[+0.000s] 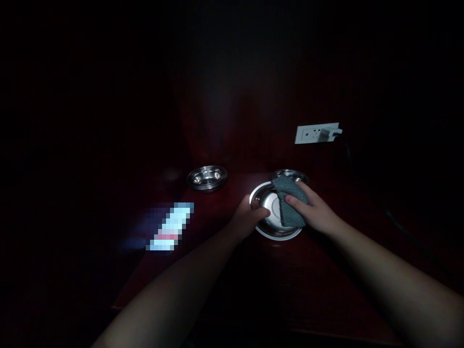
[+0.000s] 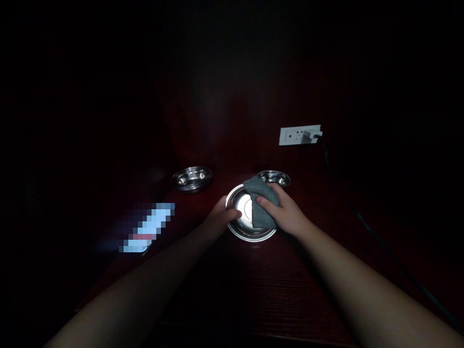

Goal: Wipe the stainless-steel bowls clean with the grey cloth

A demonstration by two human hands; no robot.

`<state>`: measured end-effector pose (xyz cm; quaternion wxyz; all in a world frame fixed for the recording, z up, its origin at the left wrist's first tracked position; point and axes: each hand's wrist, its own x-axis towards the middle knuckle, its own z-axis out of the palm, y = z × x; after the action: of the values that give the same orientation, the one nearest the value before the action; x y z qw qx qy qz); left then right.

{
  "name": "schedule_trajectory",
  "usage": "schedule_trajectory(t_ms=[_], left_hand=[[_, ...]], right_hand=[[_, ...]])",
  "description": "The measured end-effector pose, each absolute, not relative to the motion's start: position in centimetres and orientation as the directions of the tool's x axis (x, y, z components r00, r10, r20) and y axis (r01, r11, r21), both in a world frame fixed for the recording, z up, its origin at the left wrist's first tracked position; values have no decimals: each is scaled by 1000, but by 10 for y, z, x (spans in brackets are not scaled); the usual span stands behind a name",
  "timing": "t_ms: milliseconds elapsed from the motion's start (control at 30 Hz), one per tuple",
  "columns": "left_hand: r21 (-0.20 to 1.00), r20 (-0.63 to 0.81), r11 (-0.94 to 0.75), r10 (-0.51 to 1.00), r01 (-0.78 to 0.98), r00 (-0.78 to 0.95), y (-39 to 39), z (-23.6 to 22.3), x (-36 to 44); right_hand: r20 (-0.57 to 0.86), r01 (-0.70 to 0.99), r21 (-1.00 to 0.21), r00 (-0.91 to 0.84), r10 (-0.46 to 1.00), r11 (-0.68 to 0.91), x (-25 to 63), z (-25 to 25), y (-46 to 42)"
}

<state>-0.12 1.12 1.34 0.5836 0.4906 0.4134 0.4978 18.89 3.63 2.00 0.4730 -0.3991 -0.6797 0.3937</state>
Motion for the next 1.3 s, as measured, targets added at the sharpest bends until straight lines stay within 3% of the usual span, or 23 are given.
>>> schedule_trajectory(t_ms=[533, 800, 1300], left_hand=[[981, 19, 18, 982, -193, 189, 11, 10, 2], [990, 10, 16, 983, -138, 182, 14, 5, 0], [978, 12, 9, 995, -207, 98, 13, 7, 4]], right_hand=[[570, 389, -697, -209, 795, 602, 190, 30, 29], [540, 366, -738, -187, 821, 568, 190, 29, 30], [435, 306, -828, -176, 883, 469, 189, 26, 33]])
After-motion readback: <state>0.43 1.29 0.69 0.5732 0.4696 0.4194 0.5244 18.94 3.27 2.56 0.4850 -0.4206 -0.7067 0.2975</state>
